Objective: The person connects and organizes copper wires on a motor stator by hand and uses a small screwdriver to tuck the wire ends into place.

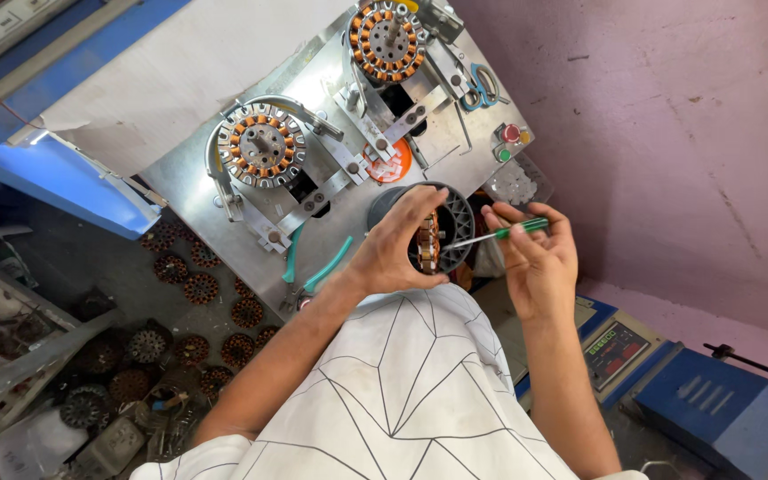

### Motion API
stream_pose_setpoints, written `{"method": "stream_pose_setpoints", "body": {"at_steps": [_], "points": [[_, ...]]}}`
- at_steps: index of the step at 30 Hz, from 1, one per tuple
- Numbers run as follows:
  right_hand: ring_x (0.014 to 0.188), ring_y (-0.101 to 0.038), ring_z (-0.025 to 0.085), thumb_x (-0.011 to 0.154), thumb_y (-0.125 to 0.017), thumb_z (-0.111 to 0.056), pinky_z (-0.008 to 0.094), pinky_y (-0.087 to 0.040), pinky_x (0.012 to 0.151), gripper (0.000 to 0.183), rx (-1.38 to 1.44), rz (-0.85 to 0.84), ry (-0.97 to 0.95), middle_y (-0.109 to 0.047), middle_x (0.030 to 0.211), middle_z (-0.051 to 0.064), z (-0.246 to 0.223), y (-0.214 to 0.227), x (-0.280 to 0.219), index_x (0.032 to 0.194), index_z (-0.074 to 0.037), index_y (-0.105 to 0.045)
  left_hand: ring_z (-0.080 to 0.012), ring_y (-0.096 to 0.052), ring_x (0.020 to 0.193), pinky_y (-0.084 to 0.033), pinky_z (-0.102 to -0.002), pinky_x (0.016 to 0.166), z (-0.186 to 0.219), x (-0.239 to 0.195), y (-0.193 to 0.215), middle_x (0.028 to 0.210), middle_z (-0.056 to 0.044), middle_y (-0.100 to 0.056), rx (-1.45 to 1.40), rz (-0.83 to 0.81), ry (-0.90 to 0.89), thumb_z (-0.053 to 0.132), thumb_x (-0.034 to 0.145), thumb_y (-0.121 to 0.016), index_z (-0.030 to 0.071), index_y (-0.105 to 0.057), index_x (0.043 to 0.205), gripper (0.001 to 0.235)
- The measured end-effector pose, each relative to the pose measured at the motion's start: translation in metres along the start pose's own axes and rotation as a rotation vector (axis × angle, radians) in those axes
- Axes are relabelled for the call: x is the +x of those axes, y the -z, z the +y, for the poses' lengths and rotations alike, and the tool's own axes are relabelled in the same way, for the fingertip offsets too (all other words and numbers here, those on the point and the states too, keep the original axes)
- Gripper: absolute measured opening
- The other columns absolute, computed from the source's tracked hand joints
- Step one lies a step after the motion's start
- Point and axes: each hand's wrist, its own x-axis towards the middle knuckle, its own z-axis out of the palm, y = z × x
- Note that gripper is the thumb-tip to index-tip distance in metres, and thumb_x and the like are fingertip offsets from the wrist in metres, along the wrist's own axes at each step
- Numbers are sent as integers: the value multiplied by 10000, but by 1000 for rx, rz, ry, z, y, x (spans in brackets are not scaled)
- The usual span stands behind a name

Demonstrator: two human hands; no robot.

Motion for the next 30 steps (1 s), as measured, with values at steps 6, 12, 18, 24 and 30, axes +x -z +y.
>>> {"method": "stream_pose_setpoints", "body": {"at_steps": [6, 12, 18, 24, 30], "points": [[1020, -736, 377, 995, -612, 39, 470, -650, 910, 516, -161, 8, 260, -609, 1134, 230, 23, -13, -40, 1340, -77, -247, -358, -401, 1483, -393, -473, 1235, -8, -5, -5, 1491, -117, -484, 70, -20, -80, 239, 622, -945, 144, -467, 1490, 996], [1023, -747, 318, 966, -665, 177, 374, -655, 824, 649, -548, -107, 778, -586, 1222, 229, 47, -17, -56, 1314, -113, -201, -322, -304, 1633, -230, -454, 1358, -26, 2, 23, 1641, -124, -466, -495, -126, -41, 76, 916, -705, 84, -614, 1454, 546], [1042, -739, 407, 881, -650, 246, 408, -648, 841, 608, -664, -328, 1219, -549, 1137, 265, 57, -13, -42, 1133, -96, -215, -299, -410, 1546, -324, -431, 1295, -34, 7, 25, 1515, -117, -553, -525, -212, -46, 23, 925, -759, 68, -690, 1309, 392], [977, -764, 413, 854, -699, 232, 384, -658, 755, 572, -799, -290, 1191, -627, 1041, 264, 50, -24, -39, 997, -75, -238, -294, -436, 1528, -351, -418, 1273, -38, 6, 25, 1487, -110, -569, -502, -220, -18, 20, 914, -759, 58, -703, 1273, 366], [797, -711, 276, 918, -701, 191, 336, -579, 662, 525, -847, -322, 765, -618, 1109, 206, 19, -31, -39, 1088, -59, -271, -289, -443, 1511, -322, -420, 1275, -34, 5, 23, 1496, -114, -563, -574, -190, -20, 27, 925, -738, 60, -694, 1296, 374]]}}
